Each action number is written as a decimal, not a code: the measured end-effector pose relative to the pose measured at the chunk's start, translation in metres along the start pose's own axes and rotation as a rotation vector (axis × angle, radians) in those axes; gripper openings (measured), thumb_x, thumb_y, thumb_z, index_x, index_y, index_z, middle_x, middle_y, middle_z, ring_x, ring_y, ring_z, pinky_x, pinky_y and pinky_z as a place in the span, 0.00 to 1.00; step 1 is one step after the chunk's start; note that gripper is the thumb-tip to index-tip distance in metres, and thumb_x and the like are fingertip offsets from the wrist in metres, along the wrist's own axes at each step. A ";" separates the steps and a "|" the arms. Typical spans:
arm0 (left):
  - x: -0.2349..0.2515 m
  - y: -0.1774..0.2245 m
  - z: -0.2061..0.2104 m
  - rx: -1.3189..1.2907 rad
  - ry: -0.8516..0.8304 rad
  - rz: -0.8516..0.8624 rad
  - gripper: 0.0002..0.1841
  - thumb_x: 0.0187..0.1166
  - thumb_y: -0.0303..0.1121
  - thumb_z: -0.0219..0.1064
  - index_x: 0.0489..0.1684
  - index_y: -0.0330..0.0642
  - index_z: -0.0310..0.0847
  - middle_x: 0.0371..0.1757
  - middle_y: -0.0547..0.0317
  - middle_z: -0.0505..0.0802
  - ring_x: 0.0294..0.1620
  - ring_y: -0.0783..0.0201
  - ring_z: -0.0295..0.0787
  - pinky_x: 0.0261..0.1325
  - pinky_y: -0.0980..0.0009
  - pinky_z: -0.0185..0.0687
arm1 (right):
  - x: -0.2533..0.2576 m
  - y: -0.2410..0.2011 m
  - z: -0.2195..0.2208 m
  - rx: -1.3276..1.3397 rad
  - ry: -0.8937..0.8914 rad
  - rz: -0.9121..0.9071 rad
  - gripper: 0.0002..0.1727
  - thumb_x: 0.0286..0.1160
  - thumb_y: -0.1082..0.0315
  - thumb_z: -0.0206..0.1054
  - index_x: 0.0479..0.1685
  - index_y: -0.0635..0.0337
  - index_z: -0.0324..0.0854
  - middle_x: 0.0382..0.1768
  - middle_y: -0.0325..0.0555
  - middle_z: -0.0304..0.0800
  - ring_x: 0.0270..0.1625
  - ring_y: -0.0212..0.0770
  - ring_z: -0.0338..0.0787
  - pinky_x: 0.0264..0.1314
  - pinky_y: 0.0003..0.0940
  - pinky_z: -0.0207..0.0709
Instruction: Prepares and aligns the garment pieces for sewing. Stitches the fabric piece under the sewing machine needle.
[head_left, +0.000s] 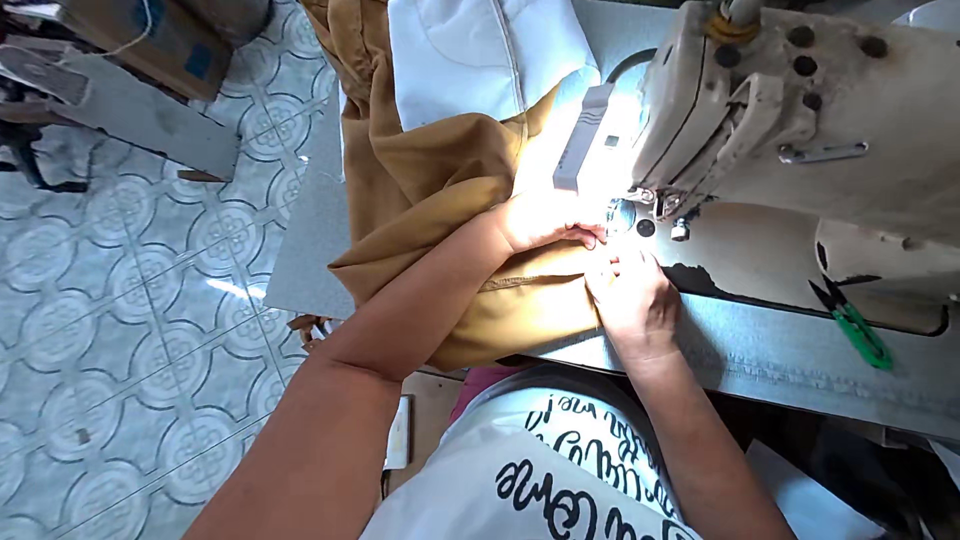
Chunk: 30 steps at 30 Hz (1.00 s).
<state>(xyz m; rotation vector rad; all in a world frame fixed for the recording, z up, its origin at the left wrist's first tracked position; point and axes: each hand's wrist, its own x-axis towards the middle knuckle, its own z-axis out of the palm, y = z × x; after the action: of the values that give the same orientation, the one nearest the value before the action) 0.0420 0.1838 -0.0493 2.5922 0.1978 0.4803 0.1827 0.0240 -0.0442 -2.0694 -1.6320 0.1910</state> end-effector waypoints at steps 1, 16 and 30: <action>0.000 0.000 0.001 0.013 0.013 0.003 0.10 0.84 0.32 0.65 0.44 0.45 0.95 0.45 0.56 0.97 0.52 0.59 0.93 0.57 0.62 0.84 | 0.000 0.001 -0.001 -0.027 -0.001 -0.011 0.14 0.71 0.60 0.73 0.44 0.63 0.87 0.40 0.57 0.91 0.38 0.54 0.93 0.34 0.50 0.84; -0.006 0.001 0.008 0.239 0.064 -0.191 0.16 0.91 0.31 0.54 0.54 0.53 0.91 0.49 0.58 0.96 0.51 0.58 0.93 0.54 0.58 0.86 | 0.006 0.008 -0.019 0.106 -0.100 0.019 0.07 0.72 0.72 0.71 0.46 0.62 0.86 0.38 0.53 0.91 0.37 0.52 0.92 0.37 0.52 0.84; -0.002 0.007 -0.020 0.173 -0.135 -0.128 0.14 0.88 0.31 0.57 0.47 0.48 0.93 0.53 0.54 0.93 0.56 0.55 0.91 0.56 0.55 0.85 | -0.034 0.010 -0.011 0.025 0.051 -0.143 0.13 0.75 0.72 0.71 0.55 0.57 0.94 0.42 0.55 0.93 0.48 0.53 0.94 0.50 0.44 0.87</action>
<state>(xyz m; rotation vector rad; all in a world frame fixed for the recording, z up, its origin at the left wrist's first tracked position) 0.0332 0.1864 -0.0304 2.7460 0.3709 0.2508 0.1868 -0.0127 -0.0453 -1.9143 -1.7295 0.1086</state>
